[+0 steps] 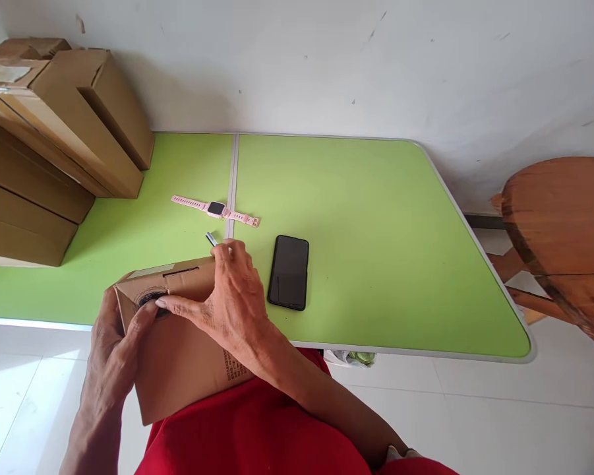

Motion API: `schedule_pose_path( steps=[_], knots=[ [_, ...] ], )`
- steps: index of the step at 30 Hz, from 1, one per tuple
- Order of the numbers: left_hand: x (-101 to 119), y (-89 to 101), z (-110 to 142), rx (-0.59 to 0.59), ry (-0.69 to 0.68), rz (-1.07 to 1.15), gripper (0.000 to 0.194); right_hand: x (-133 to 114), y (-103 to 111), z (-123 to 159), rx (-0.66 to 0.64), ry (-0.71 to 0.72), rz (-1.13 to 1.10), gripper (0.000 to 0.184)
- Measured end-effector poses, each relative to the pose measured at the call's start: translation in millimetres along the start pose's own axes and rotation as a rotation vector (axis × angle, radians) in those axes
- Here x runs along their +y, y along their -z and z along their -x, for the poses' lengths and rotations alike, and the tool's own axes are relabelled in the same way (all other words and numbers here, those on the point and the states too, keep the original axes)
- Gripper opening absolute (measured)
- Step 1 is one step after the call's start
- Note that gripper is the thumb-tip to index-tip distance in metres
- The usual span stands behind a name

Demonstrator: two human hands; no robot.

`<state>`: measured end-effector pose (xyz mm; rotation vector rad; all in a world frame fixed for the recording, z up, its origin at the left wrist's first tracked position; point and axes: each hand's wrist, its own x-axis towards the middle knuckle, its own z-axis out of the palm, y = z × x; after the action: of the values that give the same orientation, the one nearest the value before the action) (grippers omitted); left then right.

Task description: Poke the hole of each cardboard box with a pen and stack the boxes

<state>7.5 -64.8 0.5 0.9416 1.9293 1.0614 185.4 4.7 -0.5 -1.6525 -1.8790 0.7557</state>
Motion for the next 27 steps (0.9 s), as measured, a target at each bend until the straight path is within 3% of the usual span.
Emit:
schedule_pose_path(
  steps=[5, 8, 11, 13, 16, 19, 23, 25, 27],
  knots=[
    [20.5, -7.2, 16.9, 0.053, -0.005, -0.158, 0.078, -6.2, 5.7, 9.3, 0.029, 0.068, 0.041, 0.062],
    [6.4, -4.6, 14.6, 0.065, -0.024, -0.151, 0.077, 1.2, 4.8, 9.0, 0.024, 0.131, 0.037, 0.061],
    [-19.4, 7.8, 2.7, 0.067, -0.017, -0.031, 0.075, 22.9, 11.2, 0.1, 0.001, 0.274, -0.11, 0.064],
    [-34.8, 18.3, -5.4, 0.103, 0.041, 0.077, 0.08, 39.9, 19.0, -9.9, -0.04, 0.217, -0.114, 0.052],
    [-49.4, 28.3, -11.7, 0.123, 0.165, 0.257, 0.088, 56.7, 23.7, -24.1, -0.234, -0.034, 0.165, 0.02],
    [-56.7, 26.2, -10.6, 0.061, 0.253, 0.382, 0.09, 60.5, 11.0, -31.2, -0.379, -0.133, 0.331, 0.014],
    [-63.4, 18.6, -5.0, -0.083, 0.221, 0.45, 0.08, 62.6, -8.4, -34.0, -0.367, -0.159, 0.329, 0.01],
    [-65.4, 19.0, -2.3, -0.192, 0.16, 0.433, 0.08, 68.8, -6.3, -33.8, -0.362, -0.148, 0.273, 0.02],
    [-65.6, 20.6, 0.6, -0.286, 0.12, 0.415, 0.092, 78.2, 5.8, -32.0, -0.363, -0.133, 0.195, 0.03]
  ],
)
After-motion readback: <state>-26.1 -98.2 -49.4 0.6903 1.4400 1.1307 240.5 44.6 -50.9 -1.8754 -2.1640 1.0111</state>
